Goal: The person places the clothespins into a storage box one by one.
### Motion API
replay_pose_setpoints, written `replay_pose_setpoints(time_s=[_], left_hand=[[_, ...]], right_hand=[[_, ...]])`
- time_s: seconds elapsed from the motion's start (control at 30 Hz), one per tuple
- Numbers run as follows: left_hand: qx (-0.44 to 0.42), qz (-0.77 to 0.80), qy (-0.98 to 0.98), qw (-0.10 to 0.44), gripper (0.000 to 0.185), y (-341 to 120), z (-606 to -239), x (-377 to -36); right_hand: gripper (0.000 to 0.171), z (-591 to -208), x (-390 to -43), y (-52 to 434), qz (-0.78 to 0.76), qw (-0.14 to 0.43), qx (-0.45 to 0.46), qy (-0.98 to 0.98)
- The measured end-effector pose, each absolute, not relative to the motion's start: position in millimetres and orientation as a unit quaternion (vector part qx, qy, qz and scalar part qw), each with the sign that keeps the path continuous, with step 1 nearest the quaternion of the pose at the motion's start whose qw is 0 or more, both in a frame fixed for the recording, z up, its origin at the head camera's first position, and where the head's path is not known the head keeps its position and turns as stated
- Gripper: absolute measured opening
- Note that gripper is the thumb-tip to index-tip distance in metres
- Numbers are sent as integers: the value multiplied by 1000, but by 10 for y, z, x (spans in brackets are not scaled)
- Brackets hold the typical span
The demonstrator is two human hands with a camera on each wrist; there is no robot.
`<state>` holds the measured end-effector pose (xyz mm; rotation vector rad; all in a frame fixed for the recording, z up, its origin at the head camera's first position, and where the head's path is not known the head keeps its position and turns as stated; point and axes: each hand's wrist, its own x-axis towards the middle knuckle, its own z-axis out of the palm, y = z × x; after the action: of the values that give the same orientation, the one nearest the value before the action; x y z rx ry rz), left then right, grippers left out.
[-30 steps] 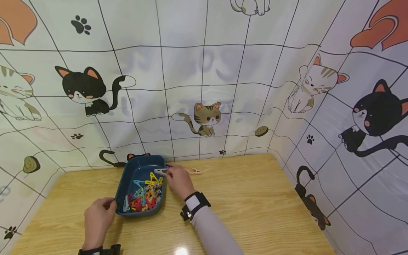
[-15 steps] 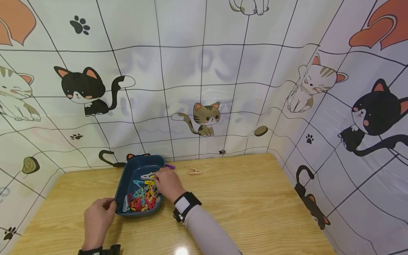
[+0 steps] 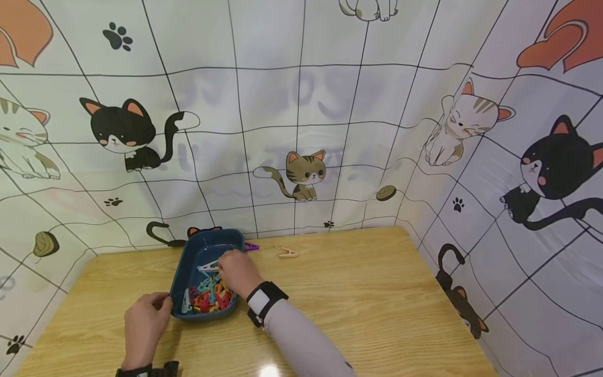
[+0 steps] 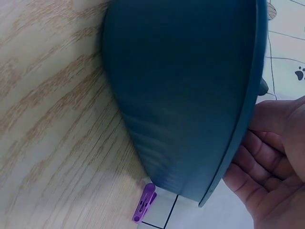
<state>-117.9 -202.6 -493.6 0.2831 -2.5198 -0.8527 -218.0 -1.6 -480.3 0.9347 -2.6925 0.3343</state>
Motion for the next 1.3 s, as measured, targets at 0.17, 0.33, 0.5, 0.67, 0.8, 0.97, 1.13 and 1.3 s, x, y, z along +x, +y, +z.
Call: replay_pose_setpoints(time_s=[0.17,0.33,0.5,0.67,0.8,0.97,1.13,1.3], left_hand=[[103,-310,-915,237,15,-2019,-4942,-1188],[98,-306,-916,241,15,-2017,-4948,-1196],[96,-307,-915,244,15,-2014,-4951,-1201],[95,-306,-916,242,15,-2018,-4952,-1196],[94,-307,-916,238,15,-2017,-4951,-1190],[99,-313,-916,232,16,-2014,-4943,-1190],[104,-313,-916,228,17,-2021,-4940,-1188],[106,-313,-916,225,16,-2031,-4944,-1183]], right_hand=[[15,-4808,-2180,-70,94,128,331,-930],[15,-4808,-2169,-122,83,118,333,-932],[16,-4786,-2146,-163,70,113,335,-933],[13,-4787,-2132,-191,65,112,343,-930],[12,-4803,-2131,-183,75,117,350,-927],[12,-4833,-2138,-133,105,128,345,-924],[14,-4844,-2142,-57,151,123,329,-924],[16,-4833,-2149,44,176,128,310,-926]])
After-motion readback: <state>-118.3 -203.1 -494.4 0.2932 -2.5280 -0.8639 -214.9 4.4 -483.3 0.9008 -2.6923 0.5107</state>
